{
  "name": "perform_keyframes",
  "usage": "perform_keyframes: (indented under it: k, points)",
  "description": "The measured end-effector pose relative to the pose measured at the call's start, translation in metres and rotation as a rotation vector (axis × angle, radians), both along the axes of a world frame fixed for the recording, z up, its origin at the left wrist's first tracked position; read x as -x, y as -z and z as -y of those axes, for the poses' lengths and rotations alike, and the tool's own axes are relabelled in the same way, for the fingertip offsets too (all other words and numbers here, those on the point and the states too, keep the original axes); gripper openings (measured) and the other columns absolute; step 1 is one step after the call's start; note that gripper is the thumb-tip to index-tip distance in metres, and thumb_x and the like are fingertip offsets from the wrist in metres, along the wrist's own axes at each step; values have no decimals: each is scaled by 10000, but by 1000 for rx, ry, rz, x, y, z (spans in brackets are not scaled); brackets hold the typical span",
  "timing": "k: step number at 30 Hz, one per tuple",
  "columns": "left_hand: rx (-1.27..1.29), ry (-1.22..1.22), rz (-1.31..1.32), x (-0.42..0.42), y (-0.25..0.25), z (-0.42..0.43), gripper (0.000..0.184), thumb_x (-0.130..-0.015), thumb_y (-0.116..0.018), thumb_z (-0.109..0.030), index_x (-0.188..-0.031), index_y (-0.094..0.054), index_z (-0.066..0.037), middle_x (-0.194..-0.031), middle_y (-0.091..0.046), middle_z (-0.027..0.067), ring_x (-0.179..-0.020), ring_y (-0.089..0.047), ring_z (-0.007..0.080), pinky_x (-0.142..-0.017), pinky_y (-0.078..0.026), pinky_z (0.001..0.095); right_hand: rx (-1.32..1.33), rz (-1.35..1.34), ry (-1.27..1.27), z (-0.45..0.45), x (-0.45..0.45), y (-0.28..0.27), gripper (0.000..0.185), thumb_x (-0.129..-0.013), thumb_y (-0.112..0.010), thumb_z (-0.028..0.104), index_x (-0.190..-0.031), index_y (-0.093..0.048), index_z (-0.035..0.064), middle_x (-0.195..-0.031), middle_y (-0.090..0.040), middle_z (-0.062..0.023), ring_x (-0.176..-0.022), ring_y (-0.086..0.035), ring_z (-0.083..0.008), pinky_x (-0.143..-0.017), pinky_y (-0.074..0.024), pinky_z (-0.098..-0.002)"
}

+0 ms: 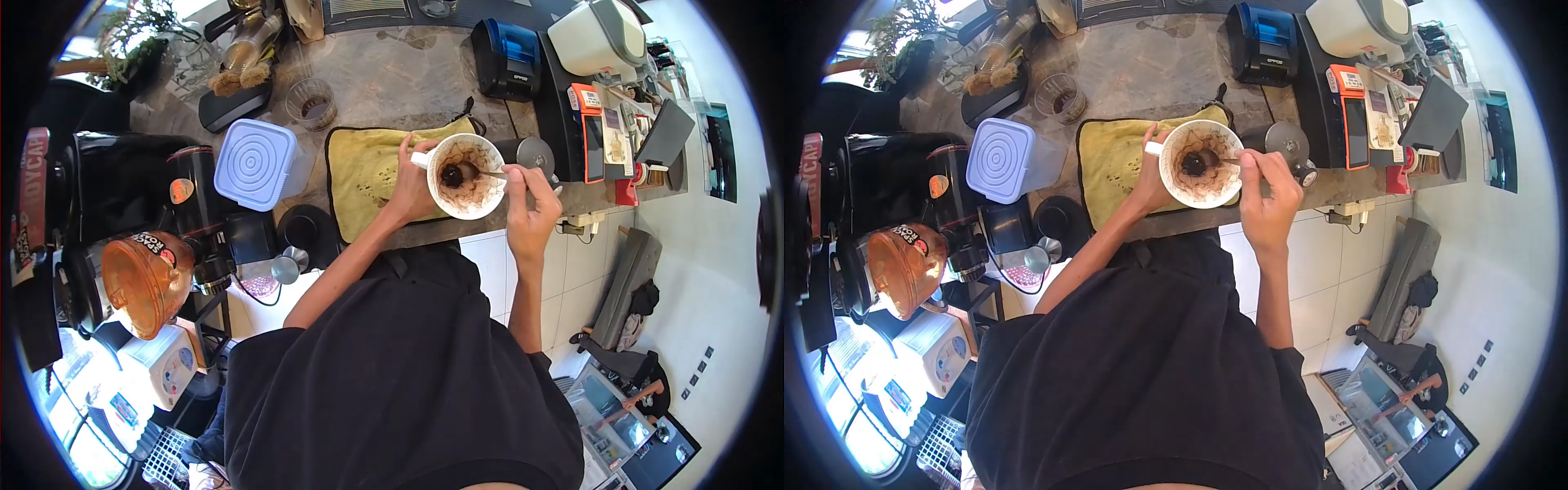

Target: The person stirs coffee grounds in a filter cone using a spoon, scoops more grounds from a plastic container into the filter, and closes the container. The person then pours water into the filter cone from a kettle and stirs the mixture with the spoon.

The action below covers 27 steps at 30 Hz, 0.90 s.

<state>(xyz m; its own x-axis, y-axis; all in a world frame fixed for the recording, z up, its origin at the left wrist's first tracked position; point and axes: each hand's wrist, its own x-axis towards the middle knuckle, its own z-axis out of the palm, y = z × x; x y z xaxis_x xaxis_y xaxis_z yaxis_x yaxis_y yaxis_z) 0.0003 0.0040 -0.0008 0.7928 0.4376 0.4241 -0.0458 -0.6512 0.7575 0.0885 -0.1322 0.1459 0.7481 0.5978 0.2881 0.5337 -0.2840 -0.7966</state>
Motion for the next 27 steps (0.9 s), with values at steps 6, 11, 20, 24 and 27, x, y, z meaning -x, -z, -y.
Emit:
perform_keyframes:
  k: [6, 11, 20, 24, 27]
  points:
    - [7, -5, -3, 0, 1, 1, 601, -661, -803, -347, -1178, -649, -83, -1181, -653, 57, -1221, -507, 253, -1135, -186, 591, -156, -354, 187, 5, 5, 28, 216, -991, -555, 133, -943, -695, -24, -720, -577, 14, -683, -499, -43, -629, -393, -214]
    - [26, 34, 36, 1, -4, -1, 603, -671, -807, -328, -1190, -643, -68, -1168, -647, 84, -1213, -503, 259, -1140, -164, 583, -374, -452, 287, 13, 0, 36, 236, -994, -563, 153, -938, -692, -36, -706, -564, 21, -669, -478, -33, -616, -366, -194]
    - [238, 97, 29, 0, 17, 1, 643, -644, -824, -302, -1179, -619, -11, -1197, -606, 138, -1230, -470, 294, -1151, -149, 559, -227, -170, 222, 6, 10, 28, 190, -981, -566, 108, -935, -683, -35, -756, -584, 7, -692, -506, -54, -635, -400, -214]
    - [204, 84, -15, 0, 12, 1, 640, -649, -817, -289, -1195, -616, -23, -1206, -608, 126, -1237, -467, 290, -1150, -150, 561, -223, -194, 174, 2, 10, 37, 193, -981, -562, 113, -915, -674, -30, -747, -580, 11, -684, -500, -51, -629, -396, -210]
    - [127, 81, -20, 0, 10, 0, 636, -658, -811, -303, -1203, -619, -39, -1215, -609, 113, -1246, -462, 285, -1150, -142, 565, -296, -329, 201, 5, 7, 39, 190, -977, -564, 106, -904, -665, -37, -730, -569, 12, -669, -486, -43, -614, -386, -210]
